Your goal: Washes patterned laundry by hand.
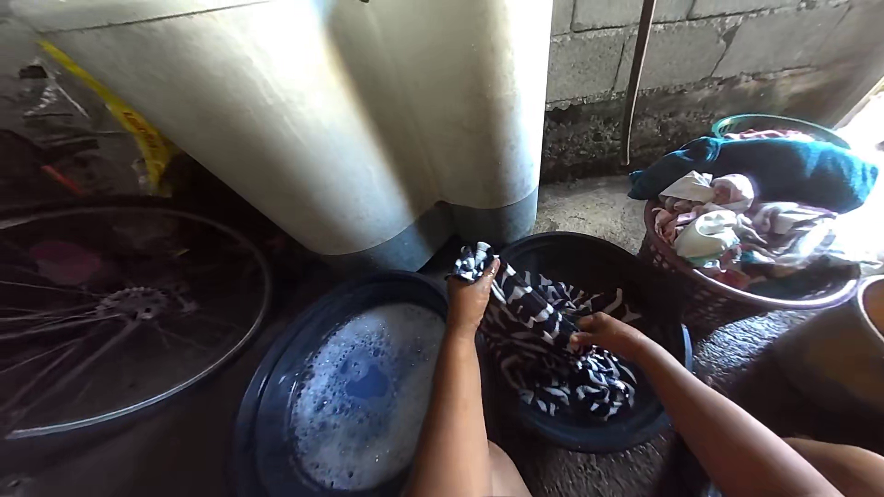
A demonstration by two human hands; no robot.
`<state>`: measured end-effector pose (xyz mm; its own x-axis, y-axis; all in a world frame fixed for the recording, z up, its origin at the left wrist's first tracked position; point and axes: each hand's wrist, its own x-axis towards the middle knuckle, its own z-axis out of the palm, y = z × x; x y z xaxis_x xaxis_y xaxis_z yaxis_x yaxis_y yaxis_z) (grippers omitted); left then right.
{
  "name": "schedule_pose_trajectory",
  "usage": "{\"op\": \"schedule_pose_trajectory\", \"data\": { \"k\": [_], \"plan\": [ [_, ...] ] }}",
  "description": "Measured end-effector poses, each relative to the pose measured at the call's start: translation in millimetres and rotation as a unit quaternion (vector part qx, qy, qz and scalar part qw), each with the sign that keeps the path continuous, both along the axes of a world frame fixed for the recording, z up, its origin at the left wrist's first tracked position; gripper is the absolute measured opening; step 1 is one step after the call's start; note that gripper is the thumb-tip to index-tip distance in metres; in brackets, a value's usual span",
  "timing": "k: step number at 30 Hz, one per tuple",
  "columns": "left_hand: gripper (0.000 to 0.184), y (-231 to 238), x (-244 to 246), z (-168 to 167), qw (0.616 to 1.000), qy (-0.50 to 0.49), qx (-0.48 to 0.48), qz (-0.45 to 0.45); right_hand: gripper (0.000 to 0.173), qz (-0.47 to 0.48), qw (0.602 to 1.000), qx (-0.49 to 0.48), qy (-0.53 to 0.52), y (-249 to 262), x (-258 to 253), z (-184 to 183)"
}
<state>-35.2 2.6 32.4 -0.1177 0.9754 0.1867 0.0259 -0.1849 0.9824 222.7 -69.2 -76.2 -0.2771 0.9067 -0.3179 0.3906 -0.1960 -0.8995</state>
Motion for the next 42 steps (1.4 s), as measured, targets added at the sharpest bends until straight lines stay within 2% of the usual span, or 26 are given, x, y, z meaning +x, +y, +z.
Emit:
{"op": "schedule_pose_trajectory", "data": {
  "k": [3, 6, 9, 11, 12, 14, 16, 18, 20, 23, 24, 26, 28, 29, 32, 35, 39, 42],
  "plan": [
    [0.038, 3.1, -12.4, 1.2, 0.999, -0.022, 0.009, 0.032, 0.017, -0.054, 0.995, 0.079, 0.001, 0.0, 6.1, 46.0],
    [0.033, -0.5, -18.9, 10.5, 0.996, -0.074, 0.032, 0.033, 0.011, -0.161, 0.960, 0.222, 0.058, 2.1, 17.6, 109.8],
    [0.021, -9.7, -1.7, 18.7, 0.980, -0.173, 0.096, 0.023, 0.013, -0.278, 0.874, 0.348, 0.196, 2.6, 7.9, 163.8],
    [0.022, -18.9, 24.1, 21.7, 0.968, -0.233, 0.094, 0.004, 0.014, -0.328, 0.816, 0.403, 0.251, 9.6, -16.5, 180.8],
    [0.027, -22.7, 38.1, 16.2, 0.965, -0.251, 0.069, -0.018, 0.015, -0.354, 0.809, 0.409, 0.228, 15.0, -32.3, 179.1],
    [0.033, -32.8, 64.6, -6.3, 0.962, -0.263, 0.014, -0.079, 0.020, -0.346, 0.842, 0.390, 0.139, 23.4, -62.0, 151.7],
    [0.035, -44.6, 84.3, -19.3, 0.972, -0.207, -0.052, -0.093, 0.019, -0.324, 0.881, 0.337, 0.068, 27.9, -81.7, 119.9],
    [0.035, -50.5, 86.9, -22.0, 0.981, -0.124, -0.098, -0.117, 0.017, -0.311, 0.907, 0.282, 0.030, 26.8, -75.9, 107.5],
    [0.041, -51.3, 82.4, -26.4, 0.980, -0.037, -0.103, -0.164, 0.017, -0.267, 0.939, 0.215, 0.034, 21.8, -57.1, 107.3],
    [0.072, -46.7, 75.1, -32.1, 0.970, 0.050, -0.049, -0.234, 0.022, -0.188, 0.967, 0.160, 0.057, 13.1, -35.9, 116.9],
    [0.074, -45.8, 72.0, -31.0, 0.967, 0.071, -0.038, -0.242, 0.024, -0.171, 0.972, 0.145, 0.073, 11.2, -31.2, 118.9],
    [0.054, -45.4, 67.6, -26.4, 0.971, 0.090, -0.018, -0.220, 0.025, -0.148, 0.975, 0.139, 0.095, 10.4, -24.2, 117.3],
    [0.042, -42.8, 64.4, -25.3, 0.978, 0.089, -0.007, -0.190, 0.017, -0.135, 0.975, 0.149, 0.096, 9.9, -21.5, 111.4],
    [0.039, -40.1, 62.8, -25.7, 0.981, 0.079, -0.005, -0.177, 0.014, -0.127, 0.975, 0.154, 0.093, 9.9, -20.7, 106.5],
    [0.034, -32.7, 59.8, -27.7, 0.987, 0.051, 0.004, -0.152, 0.025, -0.092, 0.982, 0.129, 0.103, 8.3, -22.2, 87.4],
    [0.032, -26.0, 53.6, -20.0, 0.993, 0.049, 0.026, -0.105, 0.015, -0.057, 0.991, 0.088, 0.089, 9.6, -26.0, 55.4],
    [0.026, -12.2, 29.5, -7.1, 0.998, 0.026, 0.051, -0.019, 0.032, -0.009, 0.997, 0.042, -0.070, 8.1, -20.0, 14.5],
    [0.029, -2.3, 11.0, -6.5, 0.998, 0.024, 0.044, 0.042, 0.032, -0.012, 0.995, 0.057, -0.075, 5.5, -14.3, 16.6]
  ]
}}
